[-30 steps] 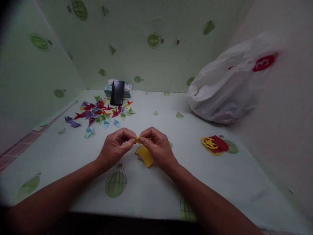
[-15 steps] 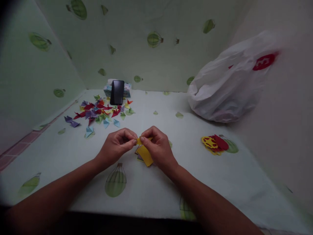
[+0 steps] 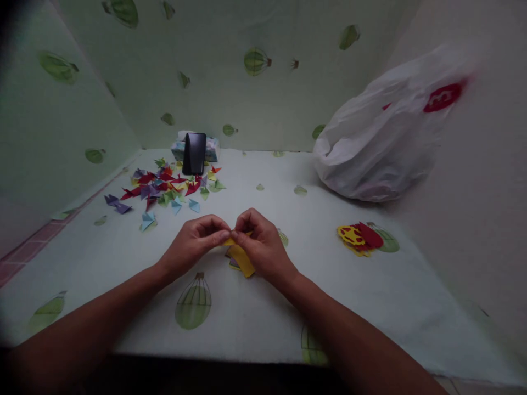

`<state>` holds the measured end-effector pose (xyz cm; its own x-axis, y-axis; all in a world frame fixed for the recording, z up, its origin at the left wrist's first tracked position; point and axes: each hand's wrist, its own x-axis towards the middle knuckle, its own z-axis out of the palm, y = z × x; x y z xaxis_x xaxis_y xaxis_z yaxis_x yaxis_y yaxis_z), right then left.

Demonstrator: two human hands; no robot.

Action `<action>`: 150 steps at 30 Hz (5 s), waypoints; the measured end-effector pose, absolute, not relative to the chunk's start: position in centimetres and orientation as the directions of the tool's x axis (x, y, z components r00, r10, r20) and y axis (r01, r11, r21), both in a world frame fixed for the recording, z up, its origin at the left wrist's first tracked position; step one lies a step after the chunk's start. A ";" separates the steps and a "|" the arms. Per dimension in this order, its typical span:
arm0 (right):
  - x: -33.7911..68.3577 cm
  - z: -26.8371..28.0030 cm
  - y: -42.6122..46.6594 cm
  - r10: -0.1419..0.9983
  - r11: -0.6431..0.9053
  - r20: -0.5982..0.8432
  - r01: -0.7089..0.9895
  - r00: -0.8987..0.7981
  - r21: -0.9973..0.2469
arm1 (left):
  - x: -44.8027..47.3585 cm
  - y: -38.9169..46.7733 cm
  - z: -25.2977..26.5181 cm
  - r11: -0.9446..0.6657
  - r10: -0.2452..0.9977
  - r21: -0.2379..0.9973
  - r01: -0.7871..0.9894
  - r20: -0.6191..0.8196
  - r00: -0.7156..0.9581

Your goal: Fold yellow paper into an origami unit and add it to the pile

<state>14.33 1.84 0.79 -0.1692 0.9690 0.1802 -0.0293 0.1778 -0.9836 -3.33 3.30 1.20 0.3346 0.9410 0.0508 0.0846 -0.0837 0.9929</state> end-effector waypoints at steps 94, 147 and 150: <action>13.8 0.2 1.4 0.969 0.202 0.198 0.010 -0.148 -0.979 | -2.5 2.0 1.0 -0.227 0.965 0.969 0.095 0.210 0.158; 13.9 0.2 2.0 0.967 0.168 0.197 -0.174 -0.163 -0.970 | -2.9 2.5 0.6 -0.449 0.892 0.835 0.318 0.399 0.212; 14.1 0.3 2.1 0.946 0.270 0.276 -0.063 -0.171 -0.961 | -2.9 2.4 0.6 -0.488 0.872 0.801 0.347 0.428 0.238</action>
<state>14.09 2.09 0.33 -0.1714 0.9456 0.2765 -0.0630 0.2695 -0.9609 -2.87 2.44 0.62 0.2377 0.8717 0.4285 0.3471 -0.4882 0.8007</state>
